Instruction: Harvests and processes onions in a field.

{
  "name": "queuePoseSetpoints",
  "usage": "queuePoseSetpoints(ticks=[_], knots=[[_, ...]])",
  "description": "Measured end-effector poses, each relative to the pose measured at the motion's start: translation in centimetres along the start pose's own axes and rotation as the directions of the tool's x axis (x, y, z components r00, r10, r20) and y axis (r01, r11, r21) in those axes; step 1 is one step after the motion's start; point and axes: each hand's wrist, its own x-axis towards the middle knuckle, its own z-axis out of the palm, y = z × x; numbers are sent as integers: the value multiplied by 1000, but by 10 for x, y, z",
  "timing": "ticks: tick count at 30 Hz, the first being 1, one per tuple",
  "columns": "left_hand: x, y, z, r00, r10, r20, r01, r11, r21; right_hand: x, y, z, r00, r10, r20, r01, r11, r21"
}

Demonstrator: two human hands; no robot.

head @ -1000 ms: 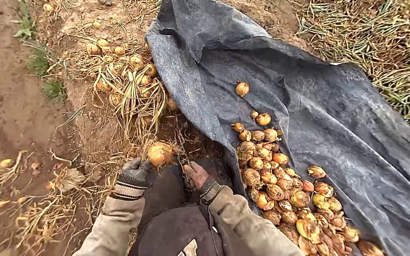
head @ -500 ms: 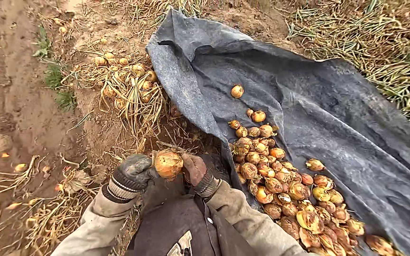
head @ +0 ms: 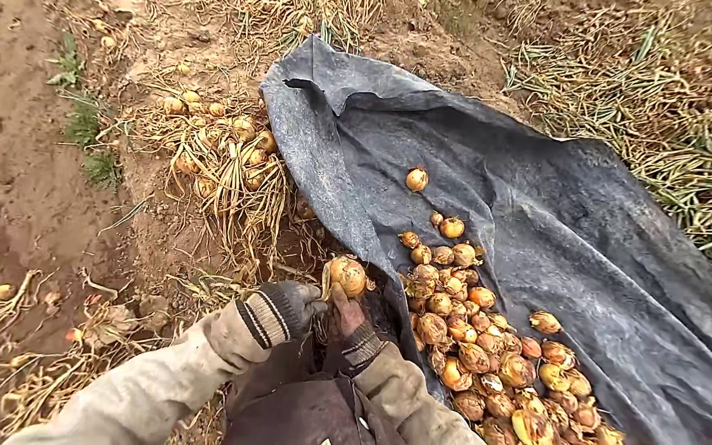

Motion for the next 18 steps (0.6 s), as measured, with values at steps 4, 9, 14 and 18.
queuePoseSetpoints(ticks=[4, 9, 14, 18], knots=[[83, -26, -34, 962, -33, -270, 39, 999, 17, -7, -31, -37, 959, -181, -215, 188, 982, 8], [196, -111, -43, 853, -449, -266, 416, 893, -172, -7, -51, -81, 808, -456, -373, 457, 885, -93], [288, -131, -13, 567, -811, -141, 587, 518, -621, -4, -22, -74, 822, -568, 52, 524, 716, -461], [338, -136, 0, 539, -838, -83, 525, 411, -745, -21, -4, -49, 881, -365, 301, 472, 717, -512]])
